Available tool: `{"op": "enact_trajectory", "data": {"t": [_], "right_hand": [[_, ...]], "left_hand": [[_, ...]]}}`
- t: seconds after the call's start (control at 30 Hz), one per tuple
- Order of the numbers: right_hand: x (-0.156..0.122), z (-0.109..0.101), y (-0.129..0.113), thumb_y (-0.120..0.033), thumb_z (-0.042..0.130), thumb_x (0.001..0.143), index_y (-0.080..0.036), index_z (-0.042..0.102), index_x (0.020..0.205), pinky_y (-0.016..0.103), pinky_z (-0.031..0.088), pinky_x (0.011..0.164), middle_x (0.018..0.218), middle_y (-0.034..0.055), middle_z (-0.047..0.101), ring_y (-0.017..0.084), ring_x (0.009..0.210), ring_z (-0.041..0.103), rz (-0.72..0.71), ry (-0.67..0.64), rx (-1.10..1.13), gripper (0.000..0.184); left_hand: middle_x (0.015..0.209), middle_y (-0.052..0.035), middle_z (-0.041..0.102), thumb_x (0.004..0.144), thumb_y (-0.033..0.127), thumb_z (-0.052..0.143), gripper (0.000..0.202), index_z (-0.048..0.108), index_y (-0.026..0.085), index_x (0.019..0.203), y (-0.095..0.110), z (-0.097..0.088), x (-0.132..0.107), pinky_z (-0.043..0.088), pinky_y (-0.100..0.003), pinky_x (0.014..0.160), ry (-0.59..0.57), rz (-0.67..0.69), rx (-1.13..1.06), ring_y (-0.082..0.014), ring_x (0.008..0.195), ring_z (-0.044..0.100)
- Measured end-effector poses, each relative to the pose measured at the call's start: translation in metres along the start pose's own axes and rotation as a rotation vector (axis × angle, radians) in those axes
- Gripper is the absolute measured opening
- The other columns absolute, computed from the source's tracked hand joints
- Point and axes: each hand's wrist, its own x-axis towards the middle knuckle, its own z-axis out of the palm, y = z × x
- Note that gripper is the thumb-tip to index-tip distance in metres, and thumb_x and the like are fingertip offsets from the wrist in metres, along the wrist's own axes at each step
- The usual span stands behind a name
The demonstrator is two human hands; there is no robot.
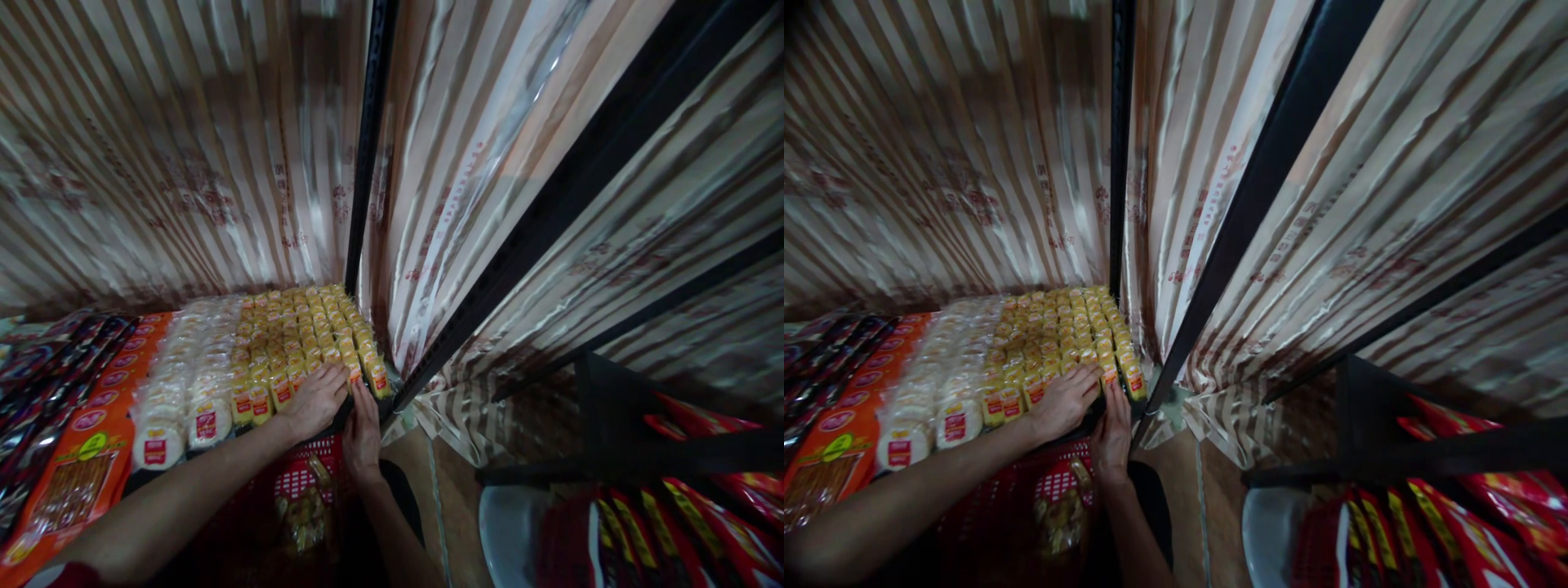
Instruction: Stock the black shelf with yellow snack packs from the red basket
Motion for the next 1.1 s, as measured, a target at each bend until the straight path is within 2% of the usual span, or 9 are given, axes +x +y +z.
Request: {"op": "enact_trajectory", "data": {"t": [0.13,0.3,0.4,0.5,0.63,0.77,0.9,1.0,1.1], "right_hand": [[0.0,0.001,0.001,-0.004,0.033,0.082,-0.016,0.031,0.139,0.048,0.037,0.103,0.138,0.0134,0.042,0.021,0.131,0.033,0.012,0.02,-0.01,0.059],[0.002,0.002,-0.002,-0.006,0.034,0.084,-0.017,0.029,0.14,0.049,0.038,0.101,0.136,0.0138,0.044,0.022,0.128,0.036,0.011,0.056,-0.033,0.058],[0.003,0.0,-0.004,-0.006,0.033,0.085,-0.018,0.028,0.141,0.05,0.04,0.099,0.134,0.0136,0.045,0.023,0.126,0.038,0.025,0.061,-0.05,0.057],[0.005,-0.003,-0.007,-0.007,0.033,0.086,-0.019,0.028,0.141,0.049,0.042,0.098,0.135,0.0131,0.044,0.024,0.125,0.039,0.038,0.042,-0.055,0.057],[0.007,-0.005,-0.011,-0.008,0.033,0.086,-0.02,0.03,0.14,0.05,0.042,0.097,0.134,0.0129,0.045,0.024,0.124,0.04,0.04,0.037,-0.054,0.056],[0.007,-0.002,-0.014,-0.008,0.034,0.086,-0.021,0.027,0.142,0.05,0.042,0.097,0.134,0.013,0.044,0.024,0.124,0.039,0.071,0.031,-0.051,0.058],[0.006,0.0,-0.014,-0.007,0.034,0.086,-0.022,0.025,0.142,0.049,0.042,0.097,0.134,0.013,0.043,0.024,0.124,0.039,0.086,0.023,-0.035,0.059],[0.007,0.001,-0.013,-0.008,0.034,0.086,-0.021,0.027,0.142,0.049,0.043,0.097,0.132,0.0136,0.044,0.025,0.123,0.04,0.087,0.033,-0.015,0.057],[0.009,0.0,-0.012,-0.01,0.034,0.087,-0.021,0.028,0.141,0.05,0.042,0.097,0.131,0.0137,0.045,0.025,0.123,0.041,0.089,0.043,-0.006,0.056]], "left_hand": [[0.118,-0.0116,0.058,0.085,0.012,0.041,0.029,0.061,0.015,0.105,-0.005,-0.002,0.01,0.041,-0.042,0.097,0.056,-0.049,-0.065,-0.0244,0.117,0.046],[0.115,-0.0082,0.06,0.079,0.008,0.042,0.032,0.063,0.016,0.102,-0.043,-0.01,0.057,0.037,-0.04,0.102,0.116,-0.218,-0.161,-0.0226,0.117,0.044],[0.099,-0.0044,0.065,0.073,0.005,0.044,0.033,0.065,0.019,0.095,-0.071,-0.006,0.085,0.04,-0.034,0.098,-0.035,-0.202,-0.194,-0.0194,0.106,0.051],[0.097,-0.0031,0.066,0.071,0.004,0.044,0.035,0.065,0.019,0.094,-0.087,0.001,0.101,0.042,-0.028,0.094,-0.175,-0.115,-0.208,-0.0169,0.1,0.054],[0.1,-0.0033,0.065,0.072,0.006,0.045,0.034,0.065,0.019,0.097,-0.092,0.003,0.107,0.041,-0.027,0.091,-0.248,-0.075,-0.154,-0.0169,0.098,0.055],[0.095,-0.0029,0.065,0.075,0.009,0.046,0.027,0.067,0.02,0.088,-0.096,0.003,0.109,0.044,-0.025,0.085,-0.301,-0.016,-0.134,-0.016,0.093,0.056],[0.09,-0.0034,0.063,0.073,0.007,0.047,0.027,0.067,0.018,0.087,-0.103,0.007,0.109,0.044,-0.024,0.08,-0.301,0.004,-0.105,-0.015,0.088,0.055],[0.083,-0.0034,0.061,0.075,0.008,0.047,0.022,0.067,0.017,0.079,-0.106,0.009,0.109,0.044,-0.024,0.076,-0.29,-0.012,-0.076,-0.0155,0.085,0.053],[0.09,-0.0061,0.06,0.076,0.011,0.047,0.02,0.066,0.016,0.074,-0.108,0.009,0.108,0.042,-0.028,0.08,-0.256,0.008,-0.069,-0.0183,0.093,0.05]]}}
